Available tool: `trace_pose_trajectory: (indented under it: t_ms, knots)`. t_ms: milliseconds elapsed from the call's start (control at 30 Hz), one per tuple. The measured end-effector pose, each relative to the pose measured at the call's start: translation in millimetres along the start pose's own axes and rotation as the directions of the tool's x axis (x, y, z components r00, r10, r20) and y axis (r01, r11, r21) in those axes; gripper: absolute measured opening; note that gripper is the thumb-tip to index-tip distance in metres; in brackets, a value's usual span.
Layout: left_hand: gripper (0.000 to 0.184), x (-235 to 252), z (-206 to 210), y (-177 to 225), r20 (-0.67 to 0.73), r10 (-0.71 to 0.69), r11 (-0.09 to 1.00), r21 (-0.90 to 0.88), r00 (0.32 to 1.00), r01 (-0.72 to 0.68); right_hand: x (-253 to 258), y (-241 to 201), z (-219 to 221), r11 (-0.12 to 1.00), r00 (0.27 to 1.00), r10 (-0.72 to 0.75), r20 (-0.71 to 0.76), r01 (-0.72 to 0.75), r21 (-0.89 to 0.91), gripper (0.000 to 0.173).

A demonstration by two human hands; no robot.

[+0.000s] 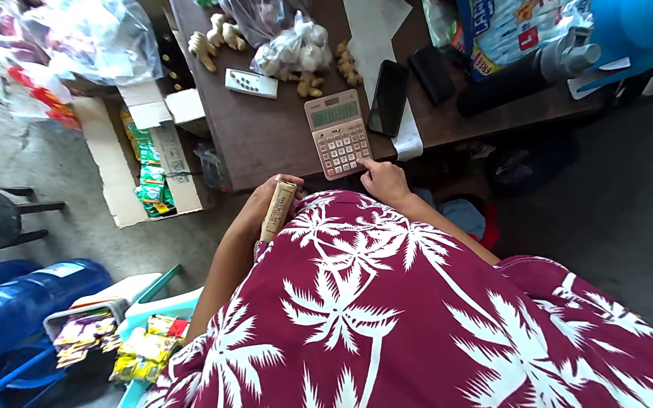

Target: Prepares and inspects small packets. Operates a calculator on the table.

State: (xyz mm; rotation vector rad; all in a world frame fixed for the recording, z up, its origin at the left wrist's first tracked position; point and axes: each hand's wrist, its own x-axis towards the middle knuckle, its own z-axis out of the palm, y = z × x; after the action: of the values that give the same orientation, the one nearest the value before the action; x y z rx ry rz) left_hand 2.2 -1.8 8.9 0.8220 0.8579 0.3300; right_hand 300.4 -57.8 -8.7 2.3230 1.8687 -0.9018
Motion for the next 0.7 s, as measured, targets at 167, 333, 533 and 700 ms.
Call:
trace_pose_trajectory:
  t_ms: [167,333,533,700]
  knots:
    - [0.048,0.8,1.4,-1.4,0.006,0.004,1.0,-0.012,1.0,-0.004,0.8,1.1,0.3,1.0,1.0,-0.009,-0.004,0.009,0.01,0.043]
    - [0.049,1.0,5.2,-0.1,0.002,0.01,1.0,0.014,1.0,-0.01,2.8,0.8,-1.9,1.0,1.0,-0.004,-0.002,0.004,0.019,0.04]
    - [0.048,0.8,7.1,-1.3,0.005,0.019,1.0,0.005,1.0,-0.019,0.9,-2.4,-3.0,1.0,1.0,-0.023,-0.014,0.023,-0.013,0.039]
    - [0.049,-2.3,9.1,-2.8,-0.011,0.01,1.0,-0.002,1.0,-0.01,2.1,-22.4,-8.4,0.992,0.993,-0.115,0.013,0.115,-0.051,0.039]
